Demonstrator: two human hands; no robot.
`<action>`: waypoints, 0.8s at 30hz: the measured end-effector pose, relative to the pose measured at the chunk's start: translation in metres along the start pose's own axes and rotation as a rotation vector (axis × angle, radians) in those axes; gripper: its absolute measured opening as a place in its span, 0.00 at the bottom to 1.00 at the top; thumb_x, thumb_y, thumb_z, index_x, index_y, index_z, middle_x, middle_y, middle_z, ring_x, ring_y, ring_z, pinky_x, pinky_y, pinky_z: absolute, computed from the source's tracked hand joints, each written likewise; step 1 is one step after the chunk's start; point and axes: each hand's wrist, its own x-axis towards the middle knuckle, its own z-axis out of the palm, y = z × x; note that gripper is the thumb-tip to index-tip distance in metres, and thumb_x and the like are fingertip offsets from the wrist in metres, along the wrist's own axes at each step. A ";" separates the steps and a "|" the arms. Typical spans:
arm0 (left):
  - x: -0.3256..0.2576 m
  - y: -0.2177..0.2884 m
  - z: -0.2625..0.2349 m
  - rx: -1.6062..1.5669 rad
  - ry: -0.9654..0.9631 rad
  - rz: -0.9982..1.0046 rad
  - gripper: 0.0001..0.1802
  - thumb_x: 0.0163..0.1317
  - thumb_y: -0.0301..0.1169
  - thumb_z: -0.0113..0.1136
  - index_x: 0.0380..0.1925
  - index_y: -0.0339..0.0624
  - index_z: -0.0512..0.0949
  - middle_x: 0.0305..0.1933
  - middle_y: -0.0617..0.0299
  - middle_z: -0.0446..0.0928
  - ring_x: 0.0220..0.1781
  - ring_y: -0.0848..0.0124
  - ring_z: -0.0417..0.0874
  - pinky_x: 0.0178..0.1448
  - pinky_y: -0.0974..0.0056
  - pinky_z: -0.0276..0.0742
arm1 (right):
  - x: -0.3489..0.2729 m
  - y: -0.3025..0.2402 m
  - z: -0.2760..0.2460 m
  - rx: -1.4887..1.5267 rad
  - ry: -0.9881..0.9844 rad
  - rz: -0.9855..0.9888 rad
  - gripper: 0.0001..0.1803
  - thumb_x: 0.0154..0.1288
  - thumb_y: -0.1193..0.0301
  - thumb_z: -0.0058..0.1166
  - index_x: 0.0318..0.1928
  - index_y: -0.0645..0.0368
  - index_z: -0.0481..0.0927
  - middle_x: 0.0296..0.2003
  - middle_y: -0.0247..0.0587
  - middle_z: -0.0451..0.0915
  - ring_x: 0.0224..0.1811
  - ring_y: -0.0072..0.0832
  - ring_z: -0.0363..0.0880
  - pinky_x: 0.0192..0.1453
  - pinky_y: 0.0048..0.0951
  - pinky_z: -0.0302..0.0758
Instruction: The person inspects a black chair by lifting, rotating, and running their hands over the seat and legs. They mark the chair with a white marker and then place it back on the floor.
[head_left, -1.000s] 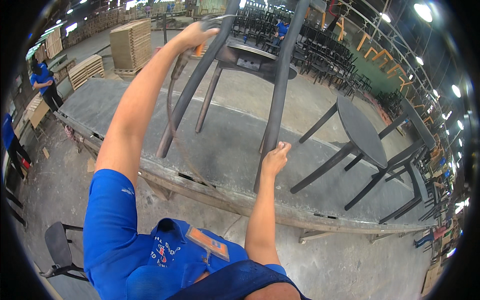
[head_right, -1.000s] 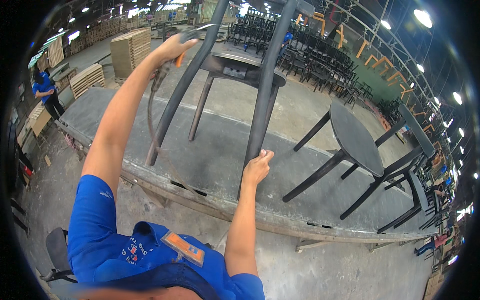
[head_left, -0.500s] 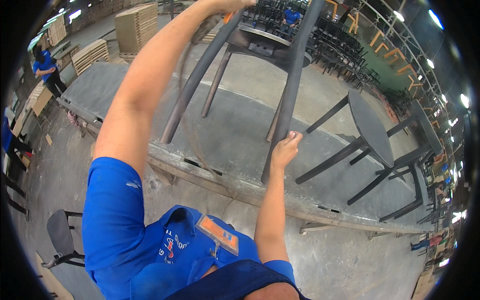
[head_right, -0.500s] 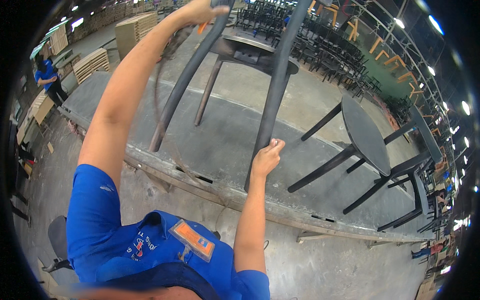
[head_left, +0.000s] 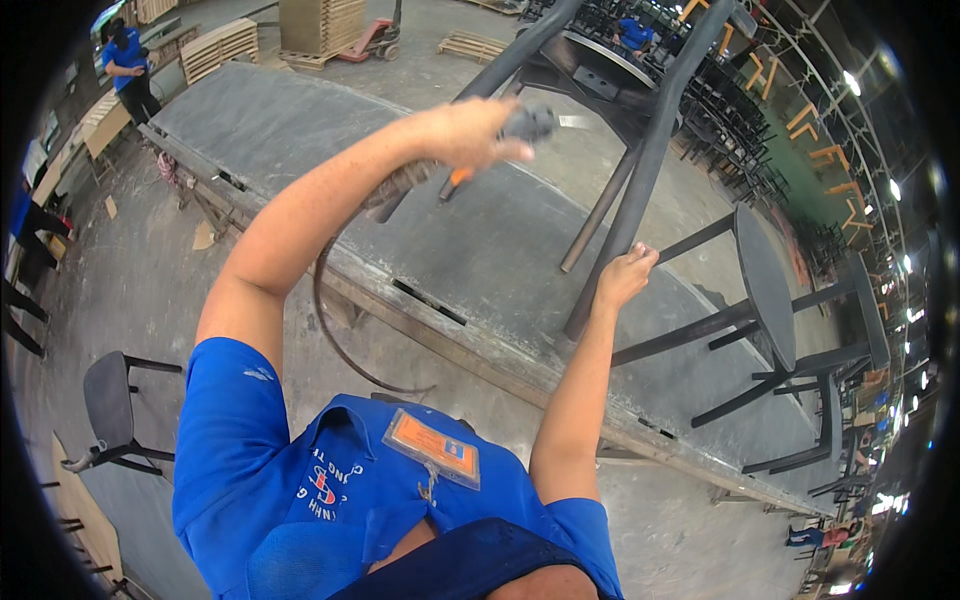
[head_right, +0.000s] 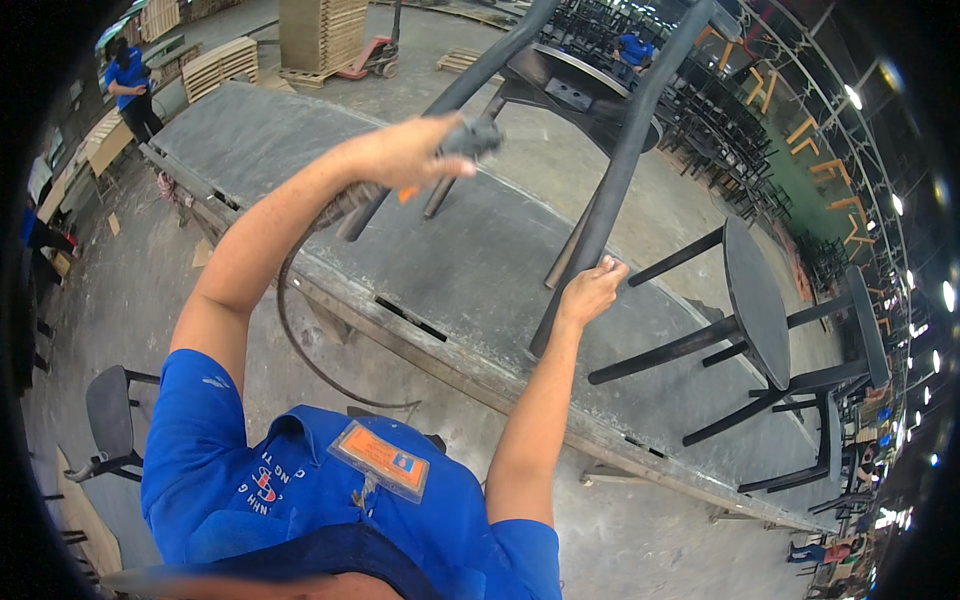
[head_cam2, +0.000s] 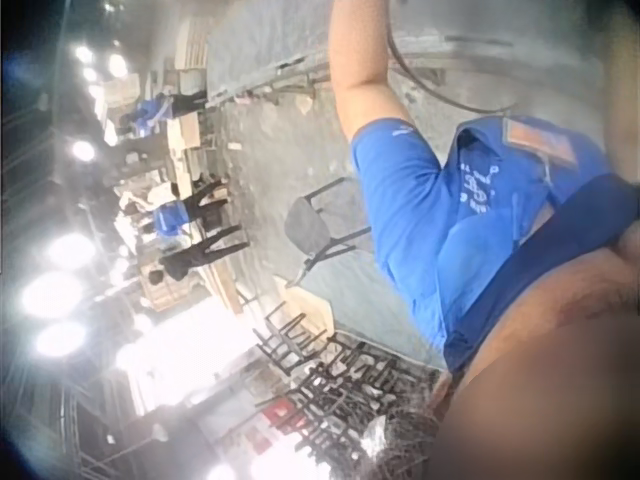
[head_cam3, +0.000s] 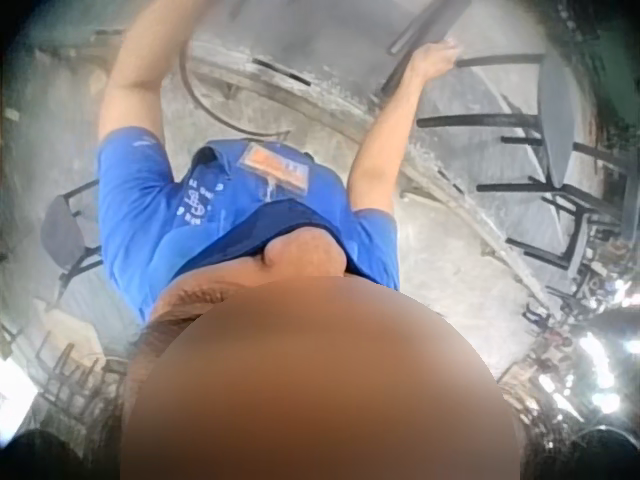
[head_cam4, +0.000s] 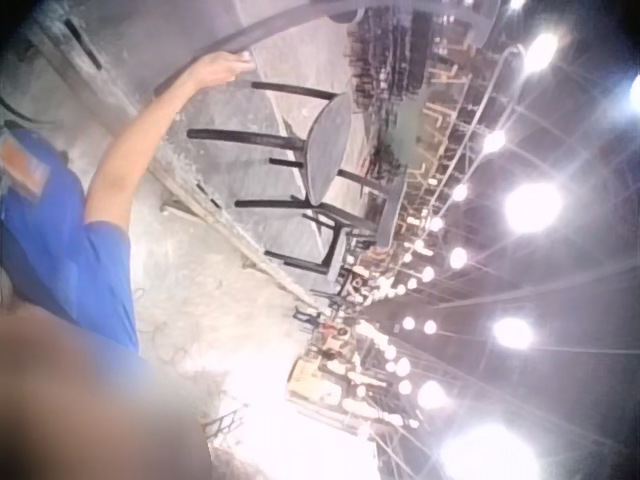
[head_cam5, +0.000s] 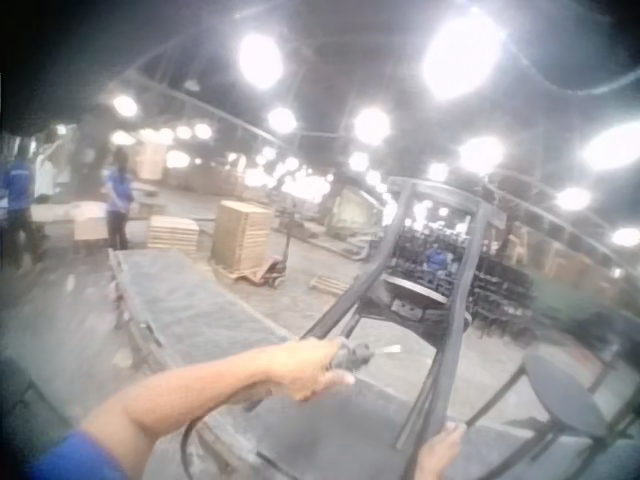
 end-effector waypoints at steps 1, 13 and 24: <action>-0.005 -0.002 0.006 -0.037 -0.071 -0.013 0.34 0.63 0.52 0.54 0.58 0.35 0.63 0.36 0.43 0.79 0.35 0.56 0.84 0.49 0.50 0.75 | 0.002 -0.001 0.002 -0.009 0.012 -0.016 0.12 0.73 0.65 0.38 0.44 0.61 0.68 0.38 0.62 0.80 0.43 0.59 0.77 0.42 0.52 0.70; -0.172 -0.095 0.029 -0.351 0.156 -0.632 0.36 0.62 0.47 0.57 0.59 0.28 0.62 0.21 0.54 0.76 0.21 0.66 0.80 0.34 0.61 0.76 | 0.004 -0.002 0.005 -0.035 0.002 -0.002 0.13 0.72 0.64 0.38 0.45 0.62 0.68 0.37 0.63 0.79 0.42 0.60 0.76 0.42 0.53 0.69; -0.292 -0.067 0.038 -0.757 -0.024 -0.675 0.25 0.63 0.36 0.59 0.55 0.34 0.65 0.24 0.64 0.73 0.20 0.75 0.76 0.27 0.67 0.74 | -0.002 -0.010 0.002 -0.012 -0.014 0.031 0.14 0.73 0.63 0.39 0.44 0.61 0.69 0.37 0.60 0.80 0.41 0.58 0.77 0.41 0.50 0.69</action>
